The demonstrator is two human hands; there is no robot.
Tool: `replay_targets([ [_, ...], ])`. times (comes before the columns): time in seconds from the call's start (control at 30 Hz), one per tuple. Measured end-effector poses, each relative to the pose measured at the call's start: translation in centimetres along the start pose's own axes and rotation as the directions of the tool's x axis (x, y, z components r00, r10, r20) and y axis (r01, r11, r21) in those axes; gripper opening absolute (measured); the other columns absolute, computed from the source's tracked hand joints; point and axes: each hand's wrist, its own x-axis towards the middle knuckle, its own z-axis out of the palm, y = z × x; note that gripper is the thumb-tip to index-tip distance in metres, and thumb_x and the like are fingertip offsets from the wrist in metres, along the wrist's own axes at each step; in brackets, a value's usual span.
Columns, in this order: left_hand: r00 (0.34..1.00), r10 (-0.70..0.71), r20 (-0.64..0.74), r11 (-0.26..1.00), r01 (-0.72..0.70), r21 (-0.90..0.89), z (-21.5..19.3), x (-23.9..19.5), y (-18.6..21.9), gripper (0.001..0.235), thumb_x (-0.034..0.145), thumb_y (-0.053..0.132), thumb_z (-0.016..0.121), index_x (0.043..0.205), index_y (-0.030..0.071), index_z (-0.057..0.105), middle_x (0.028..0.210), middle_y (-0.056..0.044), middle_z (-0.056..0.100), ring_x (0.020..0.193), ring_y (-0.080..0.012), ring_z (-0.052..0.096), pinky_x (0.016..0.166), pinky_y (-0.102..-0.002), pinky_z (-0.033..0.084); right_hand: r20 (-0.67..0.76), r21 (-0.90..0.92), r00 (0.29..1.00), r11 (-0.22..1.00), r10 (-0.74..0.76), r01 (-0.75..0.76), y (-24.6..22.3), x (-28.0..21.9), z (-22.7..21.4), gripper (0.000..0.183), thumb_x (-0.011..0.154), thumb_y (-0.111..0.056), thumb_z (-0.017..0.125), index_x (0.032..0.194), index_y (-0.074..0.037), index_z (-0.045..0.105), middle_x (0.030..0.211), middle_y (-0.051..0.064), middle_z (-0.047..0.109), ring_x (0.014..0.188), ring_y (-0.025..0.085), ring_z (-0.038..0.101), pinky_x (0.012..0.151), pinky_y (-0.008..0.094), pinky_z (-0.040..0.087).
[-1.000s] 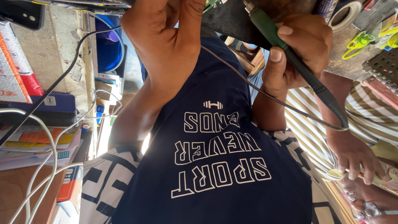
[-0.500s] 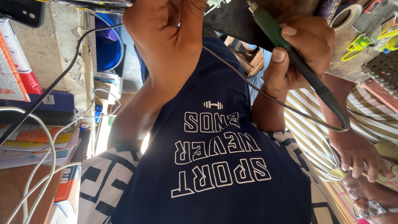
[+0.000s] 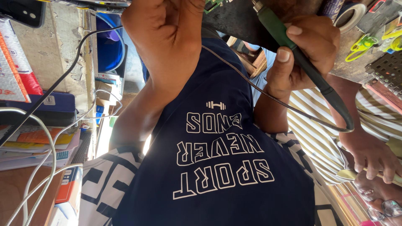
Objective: The person uses a hot air gun and a metal tool to work on a smartphone frame, then switches to soldering a small circuit board with a soldering iron and tweezers. The person also handles a tube of flux and a small ring-shaped component.
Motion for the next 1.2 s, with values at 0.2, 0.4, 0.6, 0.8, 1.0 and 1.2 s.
replay_targets([
  [0.2, 1.0, 0.001, 0.018, 0.998, 0.0, -0.059, -0.2, 0.02, 0.17, 0.008, 0.112, 0.004, 0.07, 0.108, -0.001, 0.066, 0.073, -0.005, 0.06, 0.058, -0.0059, 0.041, 0.055, -0.024, 0.027, -0.006, 0.006, 0.999, 0.999, 0.033, -0.033, -0.04, -0.12, -0.01, 0.024, 0.099, -0.024, 0.069, 0.104, -0.001, 0.064, 0.092, 0.016, 0.063, 0.085, 0.027, 0.061, 0.079, 0.038, 0.052],
  [0.4, 0.998, 0.017, 0.06, 0.995, -0.023, 0.1, -0.73, 0.07, 0.63, 0.01, 0.111, 0.005, 0.072, 0.104, 0.0, 0.067, 0.066, -0.002, 0.054, 0.055, -0.0051, 0.034, 0.054, -0.024, 0.021, 0.017, 0.014, 1.0, 1.0, 0.012, -0.013, 0.05, -0.09, -0.16, 0.026, 0.099, -0.025, 0.068, 0.105, 0.0, 0.064, 0.093, 0.016, 0.063, 0.085, 0.027, 0.061, 0.079, 0.039, 0.051],
  [0.6, 0.999, 0.024, 0.037, 0.991, -0.028, 0.132, -0.29, -0.06, 0.54, 0.014, 0.111, 0.005, 0.073, 0.101, 0.0, 0.065, 0.065, -0.002, 0.052, 0.054, -0.0058, 0.034, 0.053, -0.025, 0.021, 0.017, 0.014, 0.999, 1.0, 0.028, -0.028, 0.06, -0.17, -0.16, 0.026, 0.098, -0.026, 0.07, 0.104, -0.001, 0.065, 0.094, 0.017, 0.062, 0.085, 0.027, 0.062, 0.079, 0.038, 0.051],
  [0.8, 0.999, 0.037, 0.011, 0.989, -0.038, 0.14, -0.02, -0.1, 0.4, 0.015, 0.11, 0.004, 0.073, 0.098, 0.0, 0.065, 0.064, -0.002, 0.053, 0.053, -0.0057, 0.035, 0.052, -0.024, 0.021, 0.027, 0.006, 1.0, 1.0, 0.01, -0.01, 0.11, -0.02, -0.13, 0.025, 0.098, -0.025, 0.069, 0.104, 0.0, 0.064, 0.093, 0.017, 0.063, 0.084, 0.027, 0.062, 0.078, 0.039, 0.051],
  [1.0, 0.999, 0.035, -0.002, 0.99, -0.034, 0.138, -0.02, -0.17, 0.34, 0.016, 0.11, 0.005, 0.073, 0.097, 0.0, 0.063, 0.065, -0.002, 0.055, 0.053, -0.0054, 0.038, 0.051, -0.024, 0.023, 0.02, -0.006, 0.999, 0.999, -0.036, 0.036, 0.22, 0.11, 0.02, 0.025, 0.098, -0.024, 0.069, 0.105, 0.0, 0.064, 0.092, 0.016, 0.063, 0.082, 0.026, 0.061, 0.075, 0.039, 0.05],
  [1.2, 0.999, 0.031, -0.009, 0.991, -0.03, 0.128, -0.05, -0.1, 0.17, 0.021, 0.11, 0.005, 0.074, 0.093, 0.0, 0.061, 0.064, -0.003, 0.054, 0.052, -0.0061, 0.038, 0.051, -0.024, 0.022, 0.016, 0.004, 1.0, 1.0, -0.024, 0.024, -0.04, 0.11, 0.12, 0.024, 0.098, -0.024, 0.07, 0.104, -0.001, 0.064, 0.093, 0.016, 0.062, 0.082, 0.027, 0.063, 0.074, 0.039, 0.052],
])
